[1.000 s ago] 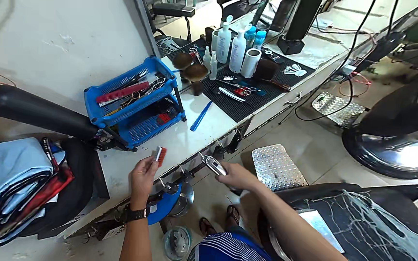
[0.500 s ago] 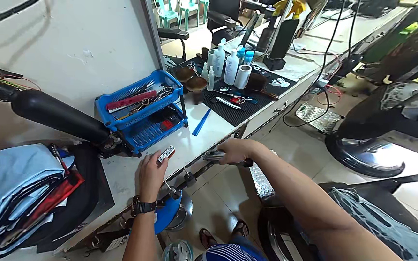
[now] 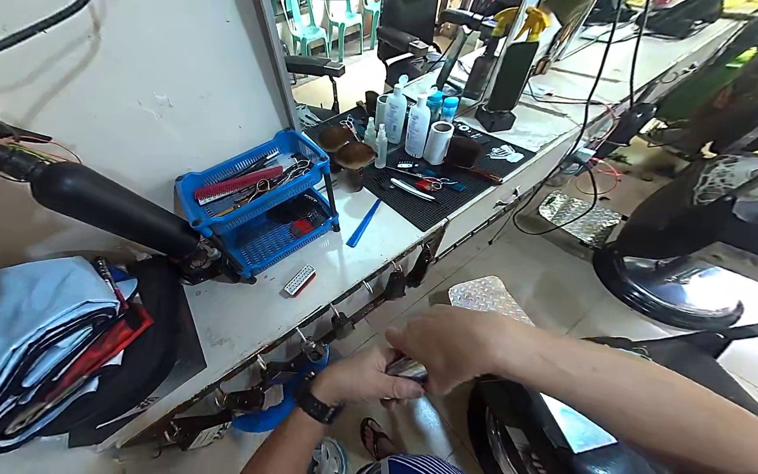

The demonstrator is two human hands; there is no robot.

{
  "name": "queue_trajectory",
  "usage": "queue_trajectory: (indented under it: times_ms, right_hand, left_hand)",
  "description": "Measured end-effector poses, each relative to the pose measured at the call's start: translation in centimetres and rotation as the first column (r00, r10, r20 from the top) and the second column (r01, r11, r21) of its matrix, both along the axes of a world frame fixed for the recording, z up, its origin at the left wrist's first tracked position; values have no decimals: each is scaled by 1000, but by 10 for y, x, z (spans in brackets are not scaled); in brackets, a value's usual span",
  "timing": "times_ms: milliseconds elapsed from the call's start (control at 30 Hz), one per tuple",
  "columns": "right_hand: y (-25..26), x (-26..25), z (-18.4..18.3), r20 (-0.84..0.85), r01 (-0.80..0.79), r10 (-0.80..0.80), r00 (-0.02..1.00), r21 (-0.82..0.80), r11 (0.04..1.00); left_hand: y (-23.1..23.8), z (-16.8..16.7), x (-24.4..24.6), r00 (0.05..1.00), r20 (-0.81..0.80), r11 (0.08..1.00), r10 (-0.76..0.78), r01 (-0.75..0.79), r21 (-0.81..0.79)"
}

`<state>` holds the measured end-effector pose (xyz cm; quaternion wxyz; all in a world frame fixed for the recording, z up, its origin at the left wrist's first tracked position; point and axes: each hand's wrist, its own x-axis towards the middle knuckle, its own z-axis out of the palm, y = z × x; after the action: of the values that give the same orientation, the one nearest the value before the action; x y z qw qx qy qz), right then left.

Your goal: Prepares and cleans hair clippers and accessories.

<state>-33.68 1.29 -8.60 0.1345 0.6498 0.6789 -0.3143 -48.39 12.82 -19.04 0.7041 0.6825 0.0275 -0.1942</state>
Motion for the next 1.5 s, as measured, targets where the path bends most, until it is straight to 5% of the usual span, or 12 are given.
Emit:
queue_trajectory:
  times_ms: [67,167,267,367,467,633,833,933,1067,1200,1333,1500]
  right_hand:
    - [-28,15,-8,10,25,-30,1000,331,943]
    - [-76,62,-40,-431,479,-216,876,726,494]
    - [-100,60,-94,-924,950,-228,309,287,125]
    - [-97,12,-142,-974,940,35,-224,-207,270]
    - [-104,-14,-154,-831,843,234,-505,-417,340]
    - [-162,-14,-160,-839,813,78,-538,-493,308]
    - [-211,-24,-174,-835,793,-125,-535,-548,265]
    - [-231,-34,-185,-776,742,-81,-625,-623,246]
    - [-248,-44,-199,-667,639,-79,-741,-736,224]
    - [-255,-52,-218,-595,580,-95,-798,-801,147]
    - [-258,-62,-225,-548,547,-62,-834,-836,33]
    - [-264,-72,-234,-525,520,-25,-851,-848,104]
  left_hand:
    - [-22,-20,-4,988,42,985,151,-147,-94]
    - [-52,-36,-3,916,106,913,388,-366,-182]
    - [-79,-36,5,856,145,860,496,-460,-221]
    - [-106,-38,14,880,145,887,451,-425,-181]
    - [-96,-19,13,962,185,894,201,-257,366]
    - [30,22,14,778,535,6,330,-568,823]
    - [101,-20,11,815,445,-153,371,-419,895]
    - [88,-17,10,792,464,-86,397,-472,878]
    - [-4,-4,12,728,353,429,587,-650,627]
    - [-115,-22,3,884,157,834,440,-467,294]
    - [-212,-42,-7,945,145,932,293,-317,178]
    - [-236,-55,-3,958,209,809,194,-277,519]
